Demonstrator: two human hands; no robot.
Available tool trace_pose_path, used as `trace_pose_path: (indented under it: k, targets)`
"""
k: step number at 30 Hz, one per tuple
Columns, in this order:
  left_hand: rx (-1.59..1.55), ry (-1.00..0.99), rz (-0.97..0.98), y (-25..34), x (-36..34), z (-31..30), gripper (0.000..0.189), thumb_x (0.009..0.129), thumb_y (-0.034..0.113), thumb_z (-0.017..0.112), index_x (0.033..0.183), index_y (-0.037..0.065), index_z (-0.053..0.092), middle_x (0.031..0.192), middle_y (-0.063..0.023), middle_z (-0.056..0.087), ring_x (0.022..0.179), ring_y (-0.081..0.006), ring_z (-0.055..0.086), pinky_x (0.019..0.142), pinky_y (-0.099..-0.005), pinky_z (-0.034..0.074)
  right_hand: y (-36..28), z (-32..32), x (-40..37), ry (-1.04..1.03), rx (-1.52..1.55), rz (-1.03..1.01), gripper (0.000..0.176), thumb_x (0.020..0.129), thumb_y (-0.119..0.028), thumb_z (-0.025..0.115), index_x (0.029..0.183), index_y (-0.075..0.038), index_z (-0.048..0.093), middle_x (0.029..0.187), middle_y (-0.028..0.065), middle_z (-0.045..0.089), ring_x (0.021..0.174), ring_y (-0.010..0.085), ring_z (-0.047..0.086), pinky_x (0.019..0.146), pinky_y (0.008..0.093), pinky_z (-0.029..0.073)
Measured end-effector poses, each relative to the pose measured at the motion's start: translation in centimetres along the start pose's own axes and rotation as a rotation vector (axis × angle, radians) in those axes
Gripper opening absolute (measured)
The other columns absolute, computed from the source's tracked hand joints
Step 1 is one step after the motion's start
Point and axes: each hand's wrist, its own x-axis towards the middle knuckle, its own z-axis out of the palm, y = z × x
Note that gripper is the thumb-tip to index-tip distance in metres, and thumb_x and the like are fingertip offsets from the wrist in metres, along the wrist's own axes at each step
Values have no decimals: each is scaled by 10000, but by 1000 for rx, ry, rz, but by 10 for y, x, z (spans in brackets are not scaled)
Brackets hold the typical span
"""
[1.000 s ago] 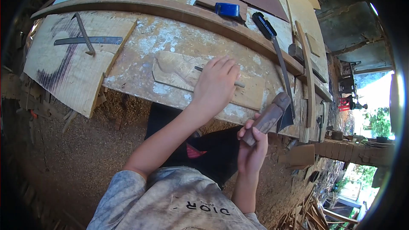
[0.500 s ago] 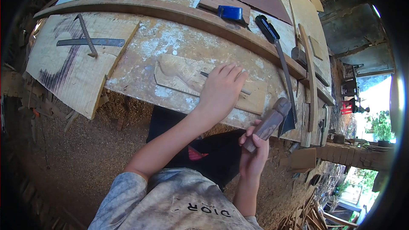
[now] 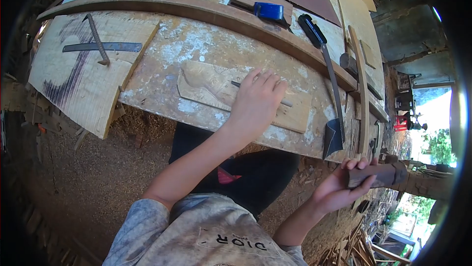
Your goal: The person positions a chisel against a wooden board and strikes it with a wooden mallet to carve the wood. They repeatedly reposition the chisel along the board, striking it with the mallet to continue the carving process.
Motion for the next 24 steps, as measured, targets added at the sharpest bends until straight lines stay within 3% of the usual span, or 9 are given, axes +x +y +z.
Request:
trace_pose_path:
  k: [2,5,7,10,14,19,22,24]
  targets:
    - [-5,24,-3,-1,0,1,404,862,18,641,1264,47,673,1271,-143,718,1289,-297,644,1205,-486,382,0,6,-1,37,30,-15,404,1130,-307,505,1404,-17,439,954,71,585,819,179,593,741,309,512]
    - [1,26,-17,0,1,1,407,866,16,636,1270,47,671,1263,-143,724,1294,-301,644,1205,-490,381,17,12,-29,37,142,234,420,1115,-318,524,1394,-15,442,937,86,602,828,182,610,734,331,531]
    - [7,37,-11,0,0,1,410,868,15,633,1275,47,669,1266,-140,724,1296,-303,643,1206,-492,380,34,16,-56,-113,-202,476,475,1081,-333,568,1396,-2,437,921,100,625,801,179,614,728,324,541]
    - [-3,36,-7,-2,-2,-2,416,867,14,633,1280,49,667,1266,-133,725,1294,-304,646,1209,-491,377,41,1,-68,-468,-267,964,620,998,-360,662,1424,43,458,912,110,631,763,168,608,703,313,527]
    - [27,19,-5,-2,-3,-3,410,864,18,638,1271,56,672,1260,-121,727,1294,-298,648,1212,-486,375,32,10,-54,-344,-328,697,629,1007,-350,625,1433,78,448,901,99,606,765,165,588,693,302,500]
    - [32,37,-14,-1,-2,1,391,861,15,639,1247,60,683,1266,-120,724,1314,-285,637,1214,-487,371,34,21,-40,-18,-60,387,519,1120,-369,485,1466,15,438,904,72,562,763,163,547,702,305,465]
    - [41,29,-15,-2,-3,2,391,860,16,639,1248,53,679,1284,-123,721,1323,-285,632,1217,-489,366,42,31,-59,0,-140,443,507,1130,-368,466,1469,8,440,910,74,563,762,174,550,695,299,459]
    - [50,27,-11,-3,-2,2,398,863,21,638,1258,48,672,1299,-123,717,1330,-286,627,1220,-488,362,42,19,-71,-242,-211,682,553,1108,-391,499,1467,26,442,898,80,570,773,179,569,691,304,473]
